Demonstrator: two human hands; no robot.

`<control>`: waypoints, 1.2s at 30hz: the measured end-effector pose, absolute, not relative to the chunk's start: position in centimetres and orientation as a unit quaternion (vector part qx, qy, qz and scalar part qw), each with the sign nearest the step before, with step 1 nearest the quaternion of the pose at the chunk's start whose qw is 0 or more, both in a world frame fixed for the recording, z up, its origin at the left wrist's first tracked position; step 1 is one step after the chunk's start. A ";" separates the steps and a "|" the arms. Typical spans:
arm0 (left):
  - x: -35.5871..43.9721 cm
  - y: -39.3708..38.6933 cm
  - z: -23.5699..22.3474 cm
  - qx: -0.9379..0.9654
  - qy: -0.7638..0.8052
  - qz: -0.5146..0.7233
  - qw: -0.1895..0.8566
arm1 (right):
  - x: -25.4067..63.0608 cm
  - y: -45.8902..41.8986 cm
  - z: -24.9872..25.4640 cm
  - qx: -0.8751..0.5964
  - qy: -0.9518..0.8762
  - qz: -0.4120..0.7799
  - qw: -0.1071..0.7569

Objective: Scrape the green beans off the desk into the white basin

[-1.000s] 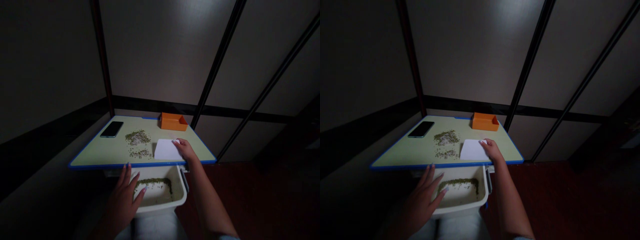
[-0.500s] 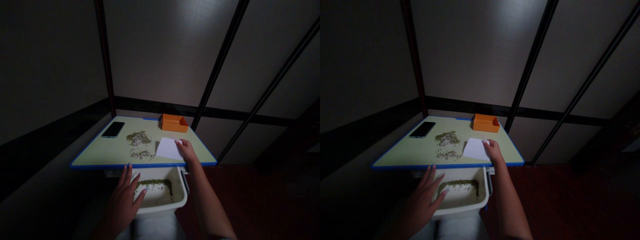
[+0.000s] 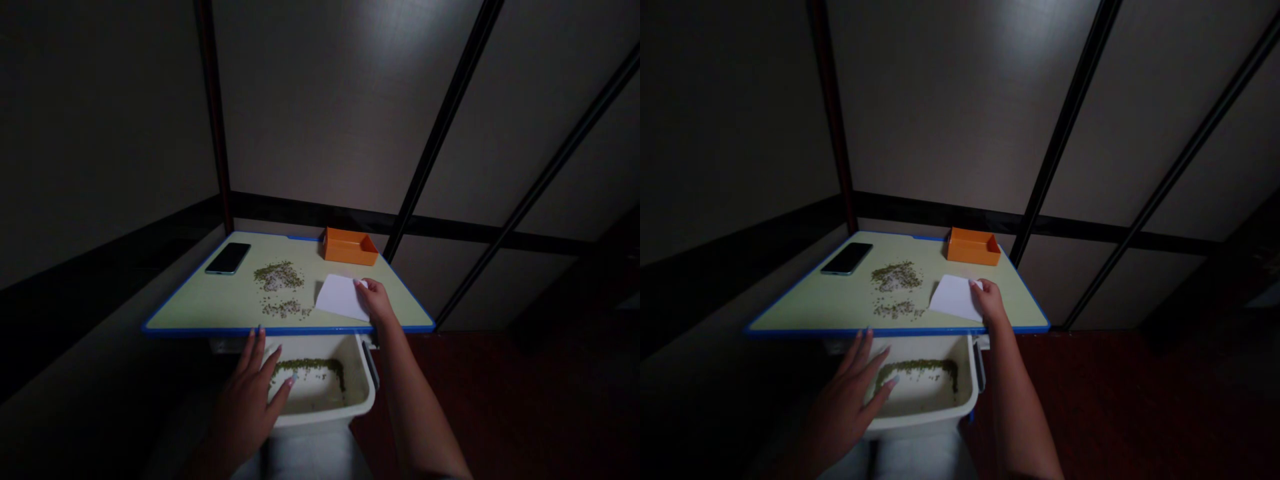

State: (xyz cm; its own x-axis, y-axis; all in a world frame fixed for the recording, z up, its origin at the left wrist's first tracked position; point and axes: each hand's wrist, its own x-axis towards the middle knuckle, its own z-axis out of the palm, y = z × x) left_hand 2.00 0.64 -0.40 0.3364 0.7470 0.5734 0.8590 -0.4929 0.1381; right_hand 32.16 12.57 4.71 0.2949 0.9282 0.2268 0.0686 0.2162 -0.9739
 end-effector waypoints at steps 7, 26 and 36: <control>2.0 0.6 -0.4 -0.811 -0.494 -0.304 0.077 | 31.8 12.4 5.0 -0.515 -0.495 0.346 0.608; 2.1 0.7 -0.4 -0.810 -0.496 -0.304 0.077 | 32.6 12.8 4.4 -0.483 -0.514 0.355 0.613; 2.0 0.6 -0.4 -0.811 -0.492 -0.305 0.087 | 31.8 12.1 5.0 -0.497 -0.501 0.367 0.606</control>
